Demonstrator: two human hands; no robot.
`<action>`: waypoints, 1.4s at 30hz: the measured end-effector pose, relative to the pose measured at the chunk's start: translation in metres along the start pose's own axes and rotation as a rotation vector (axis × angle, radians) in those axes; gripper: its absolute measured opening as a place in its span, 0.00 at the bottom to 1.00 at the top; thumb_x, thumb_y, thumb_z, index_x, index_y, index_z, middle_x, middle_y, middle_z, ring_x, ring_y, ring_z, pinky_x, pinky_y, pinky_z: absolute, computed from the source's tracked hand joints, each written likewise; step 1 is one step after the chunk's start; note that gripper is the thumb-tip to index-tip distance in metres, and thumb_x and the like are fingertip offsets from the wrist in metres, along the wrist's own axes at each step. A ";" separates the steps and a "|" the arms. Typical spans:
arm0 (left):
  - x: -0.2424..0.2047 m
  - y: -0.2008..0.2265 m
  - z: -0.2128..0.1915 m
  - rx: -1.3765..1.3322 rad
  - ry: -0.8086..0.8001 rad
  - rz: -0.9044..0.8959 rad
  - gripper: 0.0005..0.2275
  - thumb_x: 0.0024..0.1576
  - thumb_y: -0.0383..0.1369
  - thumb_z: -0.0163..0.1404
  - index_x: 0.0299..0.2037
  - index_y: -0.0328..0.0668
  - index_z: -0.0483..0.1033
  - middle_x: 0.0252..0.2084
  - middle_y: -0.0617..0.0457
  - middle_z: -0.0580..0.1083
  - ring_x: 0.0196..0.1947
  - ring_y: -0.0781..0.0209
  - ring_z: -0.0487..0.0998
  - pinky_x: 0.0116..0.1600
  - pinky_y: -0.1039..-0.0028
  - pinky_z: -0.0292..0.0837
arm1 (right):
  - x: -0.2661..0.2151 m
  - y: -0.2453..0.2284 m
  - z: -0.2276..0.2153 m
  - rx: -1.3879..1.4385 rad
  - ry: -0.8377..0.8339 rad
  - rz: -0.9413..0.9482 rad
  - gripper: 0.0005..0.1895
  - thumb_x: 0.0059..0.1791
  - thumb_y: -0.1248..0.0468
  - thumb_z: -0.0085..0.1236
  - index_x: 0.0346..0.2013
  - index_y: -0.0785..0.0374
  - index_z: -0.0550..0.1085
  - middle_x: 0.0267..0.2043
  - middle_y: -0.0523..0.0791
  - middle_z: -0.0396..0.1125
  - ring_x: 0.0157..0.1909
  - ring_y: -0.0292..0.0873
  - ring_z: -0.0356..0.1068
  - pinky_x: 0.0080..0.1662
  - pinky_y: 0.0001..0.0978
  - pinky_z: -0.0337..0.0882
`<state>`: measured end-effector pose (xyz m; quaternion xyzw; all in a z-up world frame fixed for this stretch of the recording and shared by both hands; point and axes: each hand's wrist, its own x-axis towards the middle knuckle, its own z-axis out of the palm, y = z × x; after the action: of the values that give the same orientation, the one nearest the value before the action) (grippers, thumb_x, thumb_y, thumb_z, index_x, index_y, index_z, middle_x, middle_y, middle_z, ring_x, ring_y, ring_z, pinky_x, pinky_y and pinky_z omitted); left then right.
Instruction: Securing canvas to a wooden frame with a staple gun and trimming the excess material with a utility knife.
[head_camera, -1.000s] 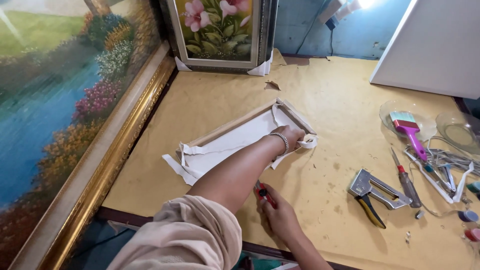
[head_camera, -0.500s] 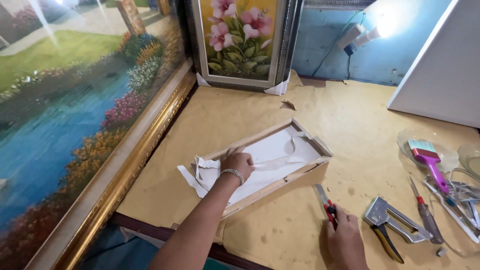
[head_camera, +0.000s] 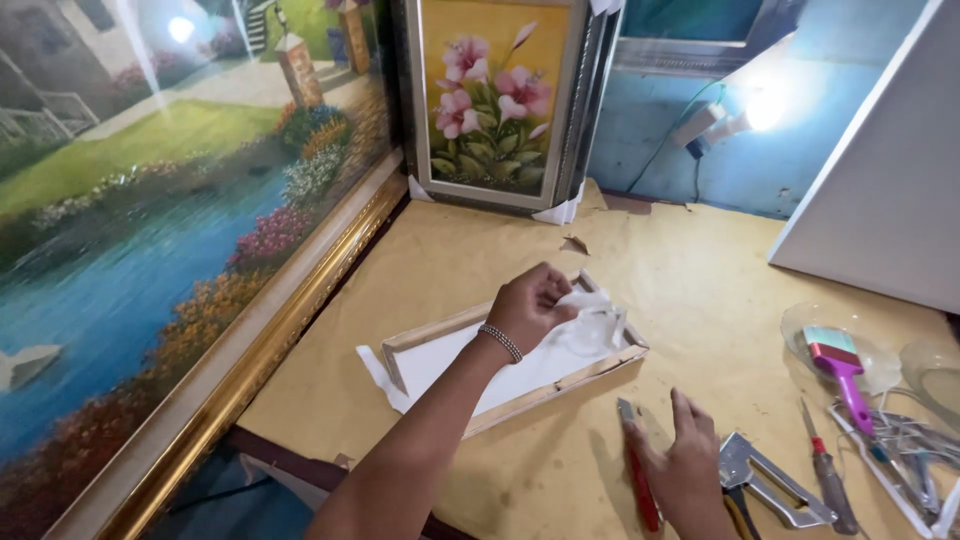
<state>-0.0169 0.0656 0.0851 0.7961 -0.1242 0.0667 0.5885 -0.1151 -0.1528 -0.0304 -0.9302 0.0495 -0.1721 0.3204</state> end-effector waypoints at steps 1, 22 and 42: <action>0.007 0.022 0.004 -0.003 -0.006 0.013 0.10 0.40 0.28 0.57 0.28 0.47 0.68 0.28 0.56 0.73 0.28 0.68 0.75 0.36 0.80 0.72 | 0.009 -0.035 -0.028 -0.002 0.014 0.001 0.39 0.36 0.49 0.54 0.56 0.65 0.58 0.52 0.59 0.55 0.58 0.56 0.51 0.58 0.43 0.51; 0.022 0.111 -0.026 -0.681 0.756 0.311 0.11 0.49 0.19 0.45 0.42 0.38 0.65 0.34 0.49 0.68 0.20 0.65 0.70 0.30 0.77 0.70 | 0.124 -0.107 -0.064 1.648 -0.355 0.501 0.07 0.43 0.67 0.39 0.35 0.64 0.61 0.21 0.36 0.43 0.22 0.31 0.46 0.28 0.16 0.51; -0.041 0.077 0.050 -0.663 0.216 -0.487 0.15 0.49 0.29 0.50 0.44 0.29 0.65 0.35 0.43 0.69 0.34 0.57 0.73 0.43 0.73 0.71 | 0.087 -0.134 -0.100 0.372 -0.715 0.147 0.26 0.39 0.54 0.52 0.53 0.38 0.64 0.48 0.49 0.64 0.49 0.49 0.65 0.50 0.39 0.67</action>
<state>-0.0801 0.0013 0.1309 0.5583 0.1153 -0.0347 0.8209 -0.0715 -0.1228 0.1501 -0.8515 -0.0305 0.1793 0.4918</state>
